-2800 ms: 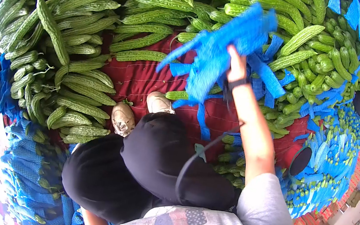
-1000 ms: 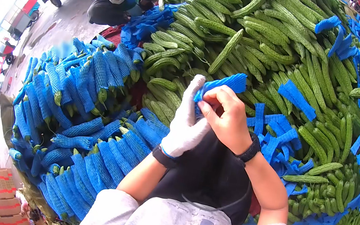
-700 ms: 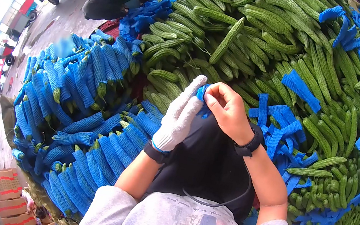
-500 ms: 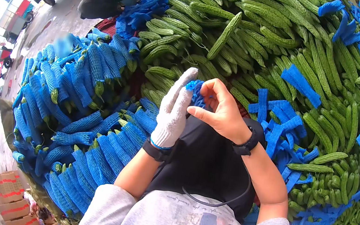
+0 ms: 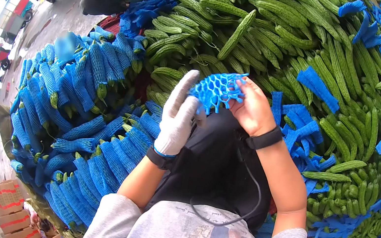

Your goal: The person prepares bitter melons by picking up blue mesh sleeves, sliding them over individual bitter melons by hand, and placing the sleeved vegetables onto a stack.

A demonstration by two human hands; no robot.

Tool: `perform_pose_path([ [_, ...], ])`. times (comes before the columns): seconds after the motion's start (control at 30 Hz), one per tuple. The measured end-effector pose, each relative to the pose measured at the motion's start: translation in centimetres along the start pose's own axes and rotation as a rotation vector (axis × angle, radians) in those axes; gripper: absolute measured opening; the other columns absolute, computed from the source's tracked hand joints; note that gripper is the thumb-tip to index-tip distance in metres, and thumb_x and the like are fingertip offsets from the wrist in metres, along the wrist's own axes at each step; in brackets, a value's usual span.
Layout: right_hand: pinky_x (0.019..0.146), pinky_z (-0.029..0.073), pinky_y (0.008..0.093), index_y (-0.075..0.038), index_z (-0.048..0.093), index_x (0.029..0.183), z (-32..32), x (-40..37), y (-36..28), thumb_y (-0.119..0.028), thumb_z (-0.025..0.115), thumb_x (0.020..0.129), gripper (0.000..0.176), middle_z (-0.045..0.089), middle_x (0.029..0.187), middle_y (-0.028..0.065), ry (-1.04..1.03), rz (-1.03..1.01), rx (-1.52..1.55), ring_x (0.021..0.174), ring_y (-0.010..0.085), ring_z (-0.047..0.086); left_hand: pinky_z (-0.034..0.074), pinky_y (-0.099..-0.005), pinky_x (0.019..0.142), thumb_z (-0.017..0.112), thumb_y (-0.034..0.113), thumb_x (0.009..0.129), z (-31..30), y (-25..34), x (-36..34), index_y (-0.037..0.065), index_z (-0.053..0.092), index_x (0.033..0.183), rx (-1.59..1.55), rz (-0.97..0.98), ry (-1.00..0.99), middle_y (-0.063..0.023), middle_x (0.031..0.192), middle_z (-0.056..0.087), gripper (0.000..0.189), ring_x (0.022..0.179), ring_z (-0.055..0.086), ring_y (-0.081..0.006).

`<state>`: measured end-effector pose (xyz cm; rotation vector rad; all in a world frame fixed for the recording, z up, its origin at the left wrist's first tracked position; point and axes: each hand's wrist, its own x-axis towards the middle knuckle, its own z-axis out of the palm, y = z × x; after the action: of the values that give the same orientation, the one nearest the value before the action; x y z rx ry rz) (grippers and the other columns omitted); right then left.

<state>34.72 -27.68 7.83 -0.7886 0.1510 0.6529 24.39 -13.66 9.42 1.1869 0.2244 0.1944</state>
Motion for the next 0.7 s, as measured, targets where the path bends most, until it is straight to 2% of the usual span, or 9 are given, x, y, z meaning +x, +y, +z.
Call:
perform_pose_path([
  [0.13,0.053,0.044,0.0217,-0.008,0.058,0.091,0.1,2.5,0.9,-0.014,0.058,0.093,0.006,0.057,0.076,-0.0010,0.005,-0.105,-0.183,0.064,0.0071,0.052,0.049,-0.0251,0.064,0.055,0.007,0.090,-1.0,-1.0,1.2,0.003,0.040,0.137,0.159,0.094,0.160,-0.0027,0.090,0.054,0.050,0.071,0.053,-0.0087],
  [0.2,0.053,0.042,0.0222,-0.006,0.059,0.090,1.3,2.4,1.6,-0.014,0.063,0.089,0.009,0.056,0.075,-0.0025,0.012,-0.208,-0.534,0.061,0.0054,0.049,0.050,-0.0326,0.072,0.066,0.004,0.079,-1.0,-0.5,1.9,0.002,0.048,0.124,1.033,0.849,0.166,-0.0072,0.091,0.057,0.049,0.076,0.057,-0.0216],
  [0.27,0.054,0.042,0.0244,-0.004,0.060,0.088,1.8,3.3,3.3,-0.014,0.066,0.084,0.012,0.057,0.071,-0.0003,-0.029,-0.404,-0.738,0.059,0.0069,0.050,0.050,-0.0405,0.080,0.072,0.000,0.066,-1.5,1.9,1.6,0.002,0.059,0.098,1.273,0.680,-0.291,-0.0120,0.092,0.062,0.034,0.088,0.061,-0.0326],
  [0.3,0.055,0.041,0.0248,-0.004,0.060,0.087,2.3,3.1,3.5,-0.013,0.066,0.083,0.012,0.057,0.068,0.0006,-0.027,-0.449,-0.854,0.059,0.0072,0.049,0.051,-0.0410,0.079,0.071,-0.001,0.063,-2.0,1.4,2.0,0.002,0.063,0.089,1.025,1.019,-0.458,-0.0127,0.093,0.063,0.028,0.090,0.062,-0.0330],
  [0.43,0.054,0.041,0.0280,-0.001,0.058,0.085,4.6,2.6,2.7,-0.009,0.065,0.082,0.011,0.053,0.063,0.0066,-0.022,-0.620,-0.951,0.055,0.0129,0.048,0.052,-0.0358,0.061,0.063,0.002,0.070,-3.3,1.2,5.0,0.004,0.062,0.092,1.099,0.798,-0.320,-0.0134,0.092,0.062,0.022,0.072,0.062,-0.0339],
  [0.5,0.061,0.047,0.0374,-0.001,0.056,0.087,5.5,2.6,2.7,-0.004,0.062,0.080,0.010,0.059,0.075,0.0153,-0.103,-0.850,-1.106,0.068,0.0313,0.059,0.052,-0.0375,0.059,0.062,0.003,0.071,-4.6,0.6,6.1,0.004,0.061,0.092,1.181,0.741,-0.490,-0.0141,0.092,0.061,0.021,0.067,0.060,-0.0357],
  [0.57,0.066,0.048,0.0362,-0.001,0.056,0.089,6.0,2.5,3.0,-0.002,0.061,0.079,0.011,0.059,0.084,0.0152,-0.244,-1.033,-1.268,0.074,0.0313,0.060,0.051,-0.0391,0.064,0.065,0.009,0.073,-5.9,-0.7,7.3,0.005,0.061,0.094,1.427,0.431,-0.565,-0.0144,0.095,0.061,0.022,0.074,0.061,-0.0354],
  [0.6,0.072,0.048,0.0404,-0.001,0.056,0.090,6.6,2.1,3.7,-0.002,0.061,0.078,0.012,0.058,0.087,0.0169,-0.343,-0.917,-1.221,0.082,0.0367,0.059,0.050,-0.0395,0.072,0.066,0.019,0.077,-5.2,-0.8,7.0,0.008,0.061,0.098,0.999,0.525,-0.376,-0.0146,0.093,0.062,0.024,0.082,0.062,-0.0332],
  [0.7,0.075,0.048,0.0392,-0.001,0.055,0.093,7.3,1.5,5.1,-0.003,0.060,0.078,0.016,0.057,0.087,0.0165,-0.555,-0.628,-1.238,0.086,0.0360,0.058,0.049,-0.0391,0.075,0.066,0.018,0.077,-6.9,-4.3,7.1,0.008,0.061,0.099,0.878,0.488,-0.277,-0.0143,0.090,0.062,0.025,0.084,0.061,-0.0321],
])
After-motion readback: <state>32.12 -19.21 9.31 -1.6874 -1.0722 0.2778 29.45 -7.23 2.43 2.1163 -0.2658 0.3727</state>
